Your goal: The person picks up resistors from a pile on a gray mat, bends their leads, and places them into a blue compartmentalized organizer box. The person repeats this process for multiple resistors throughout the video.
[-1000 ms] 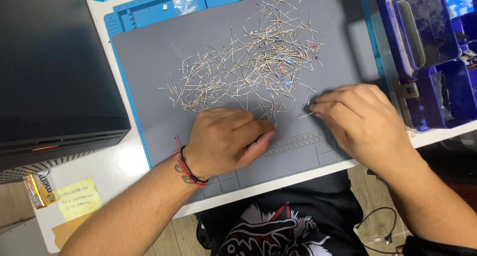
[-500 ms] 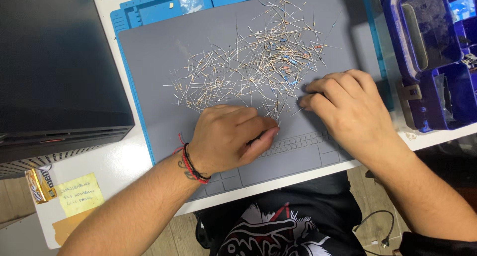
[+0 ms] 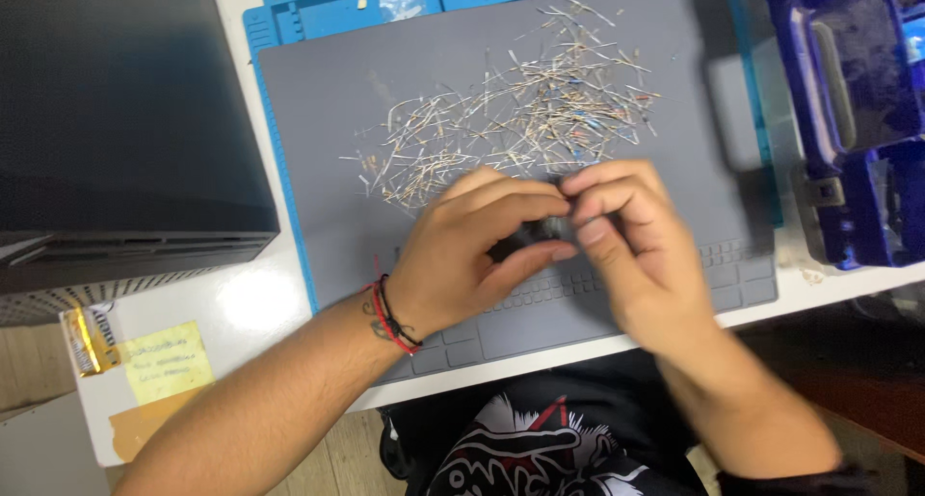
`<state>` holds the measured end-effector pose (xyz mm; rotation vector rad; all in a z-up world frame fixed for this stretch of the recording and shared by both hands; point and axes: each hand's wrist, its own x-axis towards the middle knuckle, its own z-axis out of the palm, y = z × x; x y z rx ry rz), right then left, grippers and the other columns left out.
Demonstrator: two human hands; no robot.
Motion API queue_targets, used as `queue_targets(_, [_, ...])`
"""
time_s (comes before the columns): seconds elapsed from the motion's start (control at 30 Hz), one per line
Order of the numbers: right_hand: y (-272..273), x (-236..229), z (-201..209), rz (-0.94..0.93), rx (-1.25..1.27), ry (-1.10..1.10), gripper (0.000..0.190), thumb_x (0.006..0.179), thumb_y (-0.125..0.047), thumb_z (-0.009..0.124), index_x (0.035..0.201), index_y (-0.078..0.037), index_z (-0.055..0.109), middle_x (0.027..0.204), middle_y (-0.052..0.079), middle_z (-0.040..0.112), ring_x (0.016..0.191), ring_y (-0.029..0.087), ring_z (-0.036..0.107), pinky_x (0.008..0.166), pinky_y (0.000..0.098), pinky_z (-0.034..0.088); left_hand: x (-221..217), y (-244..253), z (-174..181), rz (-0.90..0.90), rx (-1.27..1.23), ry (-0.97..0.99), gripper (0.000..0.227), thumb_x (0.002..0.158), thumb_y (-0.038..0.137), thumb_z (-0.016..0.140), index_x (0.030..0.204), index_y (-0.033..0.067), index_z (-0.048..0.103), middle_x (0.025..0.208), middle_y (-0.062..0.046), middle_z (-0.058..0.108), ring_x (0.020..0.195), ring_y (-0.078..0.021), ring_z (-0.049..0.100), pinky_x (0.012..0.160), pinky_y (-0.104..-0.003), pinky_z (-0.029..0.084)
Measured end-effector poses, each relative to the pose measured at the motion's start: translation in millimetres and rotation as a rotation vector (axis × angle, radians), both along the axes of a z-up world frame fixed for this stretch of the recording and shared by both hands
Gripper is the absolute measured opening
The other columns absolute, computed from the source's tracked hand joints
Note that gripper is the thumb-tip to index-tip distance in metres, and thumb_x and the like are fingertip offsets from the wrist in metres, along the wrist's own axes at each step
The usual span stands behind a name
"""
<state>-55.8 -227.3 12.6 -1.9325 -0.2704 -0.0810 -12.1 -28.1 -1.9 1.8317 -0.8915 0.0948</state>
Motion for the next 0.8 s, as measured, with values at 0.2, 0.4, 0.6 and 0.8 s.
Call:
queue_targets(0.2, [19, -6, -19, -0.097, 0.203, 0.045, 0.014, 0.108, -0.024, 0.051, 0.102, -0.013, 0.056, 0.122, 0.010, 0.057, 0.111, 0.016, 0.055, 0.098, 0.0292, 0.047, -2, -2, -8, 0.007, -0.089, 0.259, 0.005, 0.096, 0.022, 0.073, 0.098, 0.0175, 0.072, 0.082, 0.006, 0.069, 0.077, -0.0115, 0.058, 0.078, -0.027, 0.049])
queue_targets(0.4, [15, -5, -20, -0.129, 0.280, 0.075, 0.008, 0.103, -0.017, 0.062, 0.105, -0.009, 0.063, 0.110, 0.008, 0.062, 0.106, 0.018, 0.062, 0.099, 0.0291, 0.050, 1, 0, -6, -0.042, -0.100, 0.076, 0.005, 0.102, 0.015, 0.066, 0.103, 0.0116, 0.069, 0.104, -0.001, 0.075, 0.092, -0.0199, 0.072, 0.089, -0.034, 0.051])
queue_targets(0.6, [12, -6, -7, -0.097, 0.050, -0.031, 0.006, 0.103, -0.011, 0.061, 0.103, -0.007, 0.066, 0.109, 0.011, 0.064, 0.108, 0.021, 0.061, 0.104, 0.0332, 0.049, 1, 2, -2, -0.059, -0.022, 0.027, 0.006, 0.104, 0.011, 0.060, 0.106, 0.0111, 0.065, 0.104, -0.001, 0.072, 0.092, -0.0225, 0.069, 0.091, -0.037, 0.049])
queue_targets(0.8, [10, -5, -3, -0.078, -0.043, -0.097, 0.006, 0.102, -0.008, 0.062, 0.102, -0.005, 0.067, 0.108, 0.012, 0.064, 0.104, 0.021, 0.063, 0.100, 0.0331, 0.050, -2, 1, -2, -0.024, 0.013, -0.035, 0.007, 0.102, 0.012, 0.061, 0.101, 0.0102, 0.068, 0.101, 0.000, 0.072, 0.086, -0.0247, 0.064, 0.086, -0.037, 0.051])
